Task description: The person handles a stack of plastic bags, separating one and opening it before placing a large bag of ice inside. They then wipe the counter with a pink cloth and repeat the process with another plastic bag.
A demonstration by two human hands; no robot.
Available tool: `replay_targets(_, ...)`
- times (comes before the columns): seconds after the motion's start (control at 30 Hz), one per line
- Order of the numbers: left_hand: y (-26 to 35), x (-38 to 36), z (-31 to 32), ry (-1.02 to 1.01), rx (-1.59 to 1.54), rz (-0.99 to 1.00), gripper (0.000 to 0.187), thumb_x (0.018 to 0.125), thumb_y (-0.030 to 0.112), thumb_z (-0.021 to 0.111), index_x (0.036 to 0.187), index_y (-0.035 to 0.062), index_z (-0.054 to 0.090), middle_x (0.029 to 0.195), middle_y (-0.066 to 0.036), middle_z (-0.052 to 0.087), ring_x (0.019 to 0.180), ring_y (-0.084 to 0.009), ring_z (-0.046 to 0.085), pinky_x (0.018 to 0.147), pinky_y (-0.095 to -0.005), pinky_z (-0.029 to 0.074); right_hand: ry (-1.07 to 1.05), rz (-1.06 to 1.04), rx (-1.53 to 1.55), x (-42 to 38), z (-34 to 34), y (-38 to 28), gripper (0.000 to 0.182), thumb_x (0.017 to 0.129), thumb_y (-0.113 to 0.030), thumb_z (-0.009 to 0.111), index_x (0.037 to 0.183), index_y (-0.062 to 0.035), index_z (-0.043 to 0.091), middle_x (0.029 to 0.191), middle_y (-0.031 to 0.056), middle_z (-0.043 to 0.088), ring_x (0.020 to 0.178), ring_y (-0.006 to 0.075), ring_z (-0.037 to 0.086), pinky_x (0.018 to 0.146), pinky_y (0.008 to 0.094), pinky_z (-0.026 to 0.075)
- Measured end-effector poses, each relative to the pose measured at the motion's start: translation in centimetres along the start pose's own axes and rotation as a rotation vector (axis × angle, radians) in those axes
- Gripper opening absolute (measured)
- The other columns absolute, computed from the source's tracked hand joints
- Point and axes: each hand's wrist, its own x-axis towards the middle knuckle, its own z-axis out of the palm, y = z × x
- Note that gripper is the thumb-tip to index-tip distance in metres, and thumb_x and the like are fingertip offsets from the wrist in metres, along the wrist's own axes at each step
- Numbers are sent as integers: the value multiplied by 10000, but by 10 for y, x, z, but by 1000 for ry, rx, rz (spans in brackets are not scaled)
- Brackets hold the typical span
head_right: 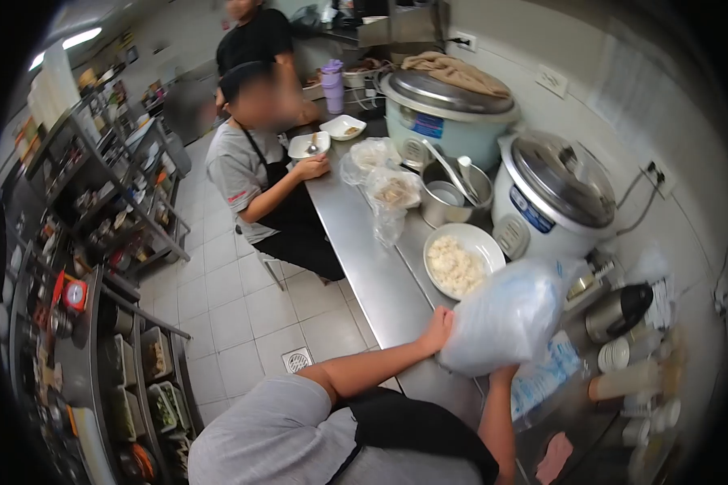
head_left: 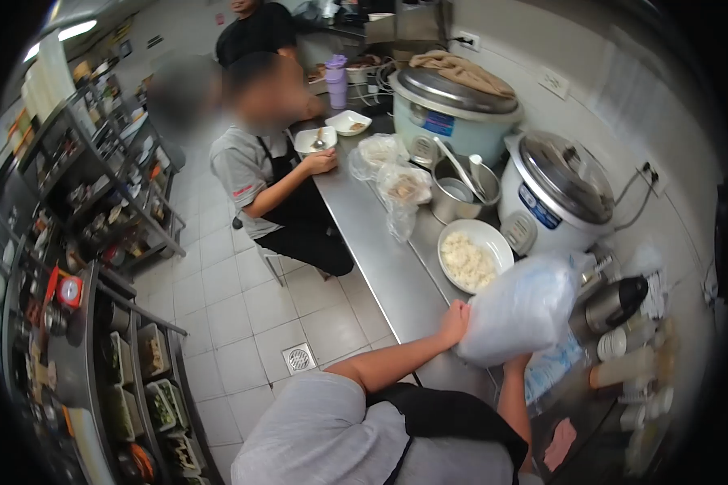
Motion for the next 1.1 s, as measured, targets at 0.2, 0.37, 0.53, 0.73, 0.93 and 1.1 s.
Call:
replay_targets(0.2,0,4,-9,-46,-81,-15,278,837,255,450,852,-22,455,771,-202,541,718,-293,531,641,-365,410,-64,-19,-782,-38,-8,-97,334,822,-159,475,1103,21,465,1053,124,520,947,232,507,851,290,368)
replay_targets(0.37,13,-4,-16,-17,-152,-21,288,841,263,453,841,-25,466,760,-167,536,709,-226,516,650,-325,407,361,-125,-1292,-79,-88,-147,366,821,-189,458,1132,3,448,1133,169,463,1049,279,442,898,352,332)
replay_targets(0.53,12,-2,-15,-83,-211,-142,295,844,275,448,866,-18,467,752,-148,535,701,-207,508,652,-312,408,503,348,-1728,-139,-112,-99,419,797,-233,482,1162,-34,428,1231,199,345,1135,341,335,913,411,310)
replay_targets(0.73,10,0,-15,-103,-241,-136,292,852,277,434,847,-13,466,739,-126,534,693,-175,498,643,-301,406,835,-91,-1689,-146,-171,-55,355,802,-207,475,1122,-54,465,1202,155,391,1111,346,356,891,419,331)
replay_targets(0.93,7,2,-17,-150,-269,-170,291,853,273,431,851,-17,462,758,-125,531,703,-171,491,645,-298,404,832,365,-1429,-140,-179,-84,279,784,-126,502,1040,-16,508,1064,160,495,1010,315,451,854,368,365)
replay_targets(1.1,3,-3,-18,-145,-243,-168,283,852,270,433,856,-11,465,761,-121,527,709,-171,484,666,-298,403,827,-203,-1717,-146,-220,-57,173,764,-105,526,907,-10,545,956,150,530,867,301,517,738,373,408)
